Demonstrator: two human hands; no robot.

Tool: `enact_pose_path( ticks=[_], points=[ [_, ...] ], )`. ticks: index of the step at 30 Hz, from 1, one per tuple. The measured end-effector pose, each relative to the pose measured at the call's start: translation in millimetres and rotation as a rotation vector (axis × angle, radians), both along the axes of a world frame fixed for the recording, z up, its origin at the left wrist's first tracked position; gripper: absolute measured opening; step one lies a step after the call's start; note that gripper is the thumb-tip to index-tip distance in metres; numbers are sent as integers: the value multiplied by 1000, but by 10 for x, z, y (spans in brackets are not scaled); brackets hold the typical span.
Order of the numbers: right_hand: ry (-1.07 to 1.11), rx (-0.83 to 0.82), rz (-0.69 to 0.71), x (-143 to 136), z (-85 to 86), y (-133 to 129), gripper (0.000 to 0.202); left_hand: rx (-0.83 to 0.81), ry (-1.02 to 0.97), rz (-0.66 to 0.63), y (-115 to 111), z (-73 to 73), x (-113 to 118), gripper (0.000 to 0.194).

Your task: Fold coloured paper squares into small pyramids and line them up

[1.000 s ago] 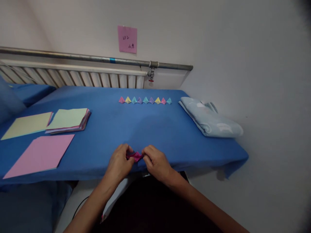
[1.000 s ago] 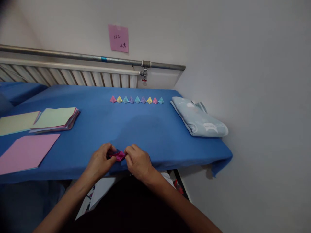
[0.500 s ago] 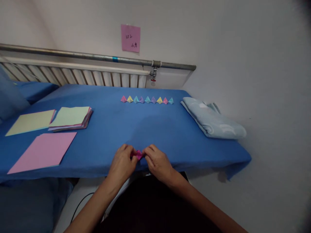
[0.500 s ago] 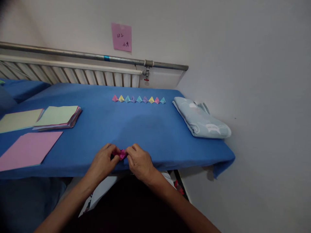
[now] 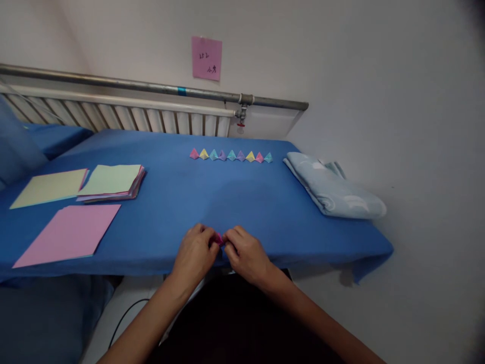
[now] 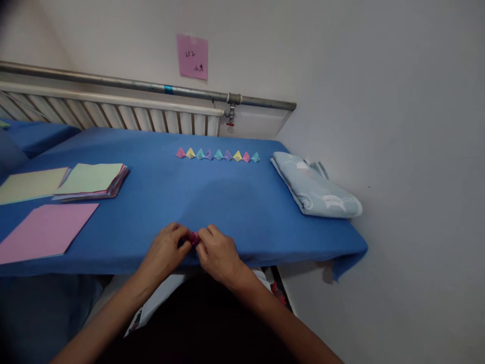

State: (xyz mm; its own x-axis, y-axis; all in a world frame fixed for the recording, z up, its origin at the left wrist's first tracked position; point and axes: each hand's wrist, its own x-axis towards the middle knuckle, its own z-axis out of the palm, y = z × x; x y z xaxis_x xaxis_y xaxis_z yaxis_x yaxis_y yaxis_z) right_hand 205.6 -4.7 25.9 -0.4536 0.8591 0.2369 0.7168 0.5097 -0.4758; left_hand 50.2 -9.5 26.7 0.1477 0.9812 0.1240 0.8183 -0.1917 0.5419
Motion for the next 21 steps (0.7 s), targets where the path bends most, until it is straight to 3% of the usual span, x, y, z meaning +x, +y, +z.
enact_pose_path(
  ticks=[14,21],
  points=[
    [-371,-55,96,39,280,62,18,-41,127,-22,17,48,1,14],
    [-406,-74,187,60,330,137,19,-24,151,-52,24,61,-10,15]
  ],
)
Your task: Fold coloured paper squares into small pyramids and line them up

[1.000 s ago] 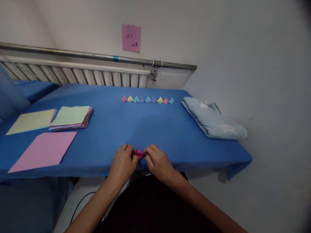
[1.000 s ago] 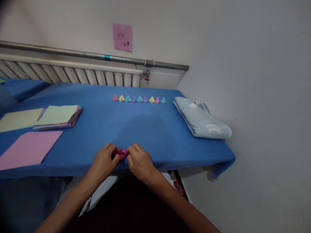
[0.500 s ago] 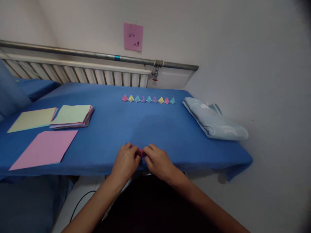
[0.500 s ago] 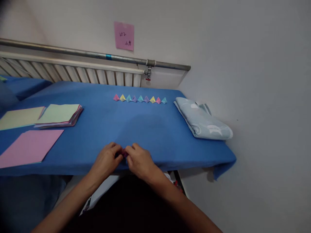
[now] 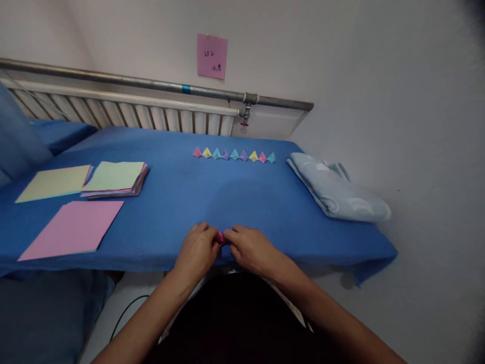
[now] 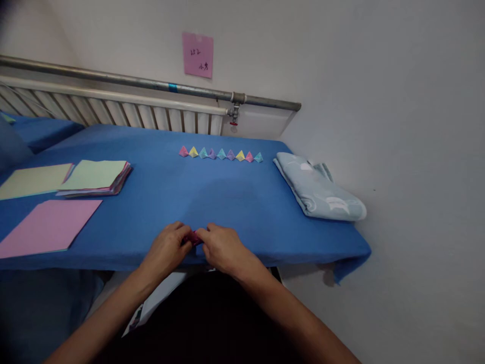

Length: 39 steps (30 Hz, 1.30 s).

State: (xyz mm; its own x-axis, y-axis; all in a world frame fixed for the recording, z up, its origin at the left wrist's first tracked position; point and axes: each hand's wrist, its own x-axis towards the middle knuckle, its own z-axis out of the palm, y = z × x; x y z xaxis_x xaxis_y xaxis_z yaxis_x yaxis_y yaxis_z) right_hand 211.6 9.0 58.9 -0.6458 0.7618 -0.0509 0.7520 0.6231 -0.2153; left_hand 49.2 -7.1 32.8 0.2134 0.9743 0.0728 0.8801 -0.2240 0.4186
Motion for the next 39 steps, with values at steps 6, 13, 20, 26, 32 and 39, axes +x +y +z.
enact_pose_path(
  ticks=[6,13,20,26,32,39],
  points=[
    [76,17,10,40,-69,6,14,-19,19,-10,35,27,-29,16],
    [-16,90,89,25,-64,79,14,-47,49,-99,141,86,-65,15],
    [37,75,183,37,-101,191,8,-65,23,-119,211,96,-80,18],
    [136,26,156,72,-184,90,9,-21,-92,-96,163,71,-103,17],
    [182,83,107,40,-193,-15,11,189,-331,-16,-87,-44,-196,17],
    [151,67,105,17,-185,-50,12,76,-217,-107,-133,-104,-157,12]
  ],
)
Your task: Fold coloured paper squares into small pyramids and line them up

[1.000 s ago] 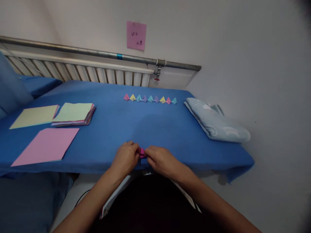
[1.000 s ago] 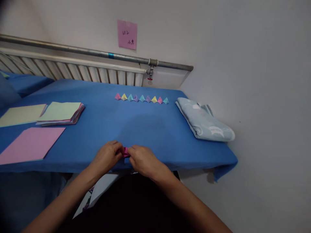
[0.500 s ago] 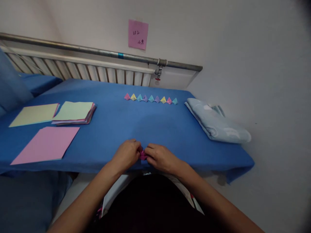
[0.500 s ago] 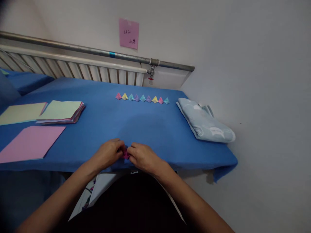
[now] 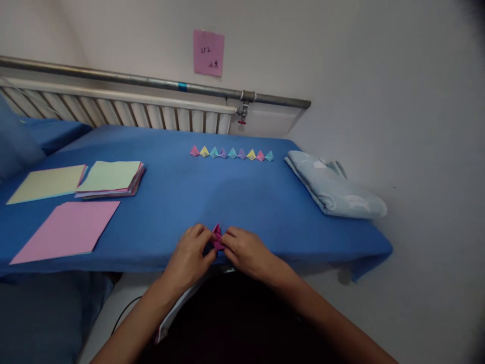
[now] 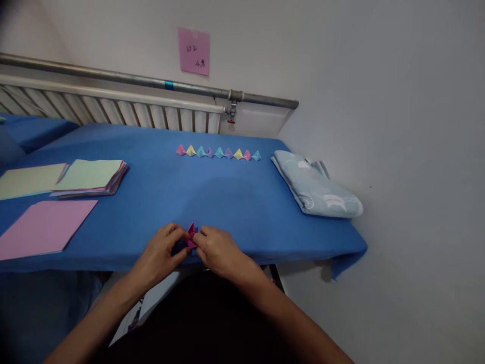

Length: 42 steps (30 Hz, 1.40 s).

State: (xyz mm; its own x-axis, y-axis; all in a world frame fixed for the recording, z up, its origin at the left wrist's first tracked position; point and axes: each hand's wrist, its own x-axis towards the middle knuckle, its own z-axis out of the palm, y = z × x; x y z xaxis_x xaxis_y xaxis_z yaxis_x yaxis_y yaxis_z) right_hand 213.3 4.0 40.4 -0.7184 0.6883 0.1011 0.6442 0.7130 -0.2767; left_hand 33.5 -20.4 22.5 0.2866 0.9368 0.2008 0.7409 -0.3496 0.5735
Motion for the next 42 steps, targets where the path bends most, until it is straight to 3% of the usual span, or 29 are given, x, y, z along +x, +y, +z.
enact_pose_path(
  ticks=[13,25,30,33,38,42],
  points=[
    [50,-76,-54,-42,-16,19,8,30,59,44,-35,-120,15,6],
    [51,-104,-91,-59,-36,46,11,43,32,78,-23,-117,50,6],
    [94,-78,-75,-28,-70,27,9,14,-50,42,-41,-99,12,6],
    [161,-115,-80,-14,-74,11,18,-1,-165,20,-41,-60,-26,8],
    [287,-166,-143,-35,-70,33,19,-1,-232,126,30,-43,-21,6],
    [355,-175,-230,-86,-63,75,9,-38,-116,216,109,-36,19,8]
  ],
)
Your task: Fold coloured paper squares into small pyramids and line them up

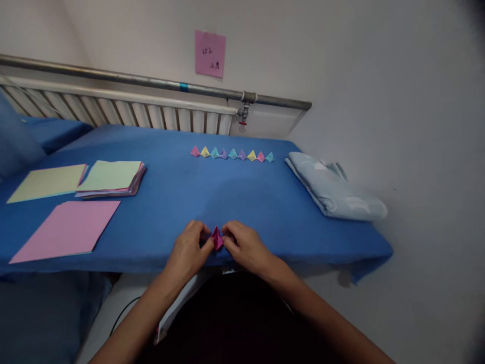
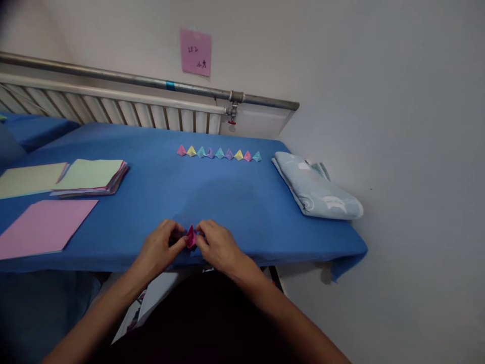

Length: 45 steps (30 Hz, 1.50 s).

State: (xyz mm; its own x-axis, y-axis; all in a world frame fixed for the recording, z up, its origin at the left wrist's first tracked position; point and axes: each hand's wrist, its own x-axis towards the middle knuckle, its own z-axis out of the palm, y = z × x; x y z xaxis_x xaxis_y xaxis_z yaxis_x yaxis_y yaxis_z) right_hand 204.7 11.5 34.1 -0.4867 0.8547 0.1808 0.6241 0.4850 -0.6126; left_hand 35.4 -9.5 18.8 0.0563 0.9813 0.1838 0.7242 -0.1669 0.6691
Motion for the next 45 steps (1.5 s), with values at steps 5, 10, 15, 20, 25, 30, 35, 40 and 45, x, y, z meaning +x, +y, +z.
enact_pose_path(
  ticks=[5,10,15,20,25,30,35,40,45],
  points=[
    [-118,-16,-50,-79,11,55,5,-137,223,-41,84,86,16,9],
    [-277,32,-69,-129,0,104,11,-168,313,-74,147,165,38,17],
    [-348,43,-86,-144,-10,113,12,-191,373,-88,172,210,73,21],
    [-356,37,-105,-155,-14,121,14,-194,407,-66,176,216,89,21],
    [-348,28,-137,-169,-33,125,14,-190,410,-46,179,189,107,21],
    [-299,13,-152,-175,-61,135,15,-179,377,-53,176,169,112,21],
    [-191,-13,-138,-114,-66,136,11,-146,272,-79,176,124,51,16],
    [100,-32,-177,26,-83,42,10,-64,126,-44,86,29,-59,17],
    [118,3,-71,69,-107,-26,20,51,-34,-77,-40,-48,-78,18]
  ],
)
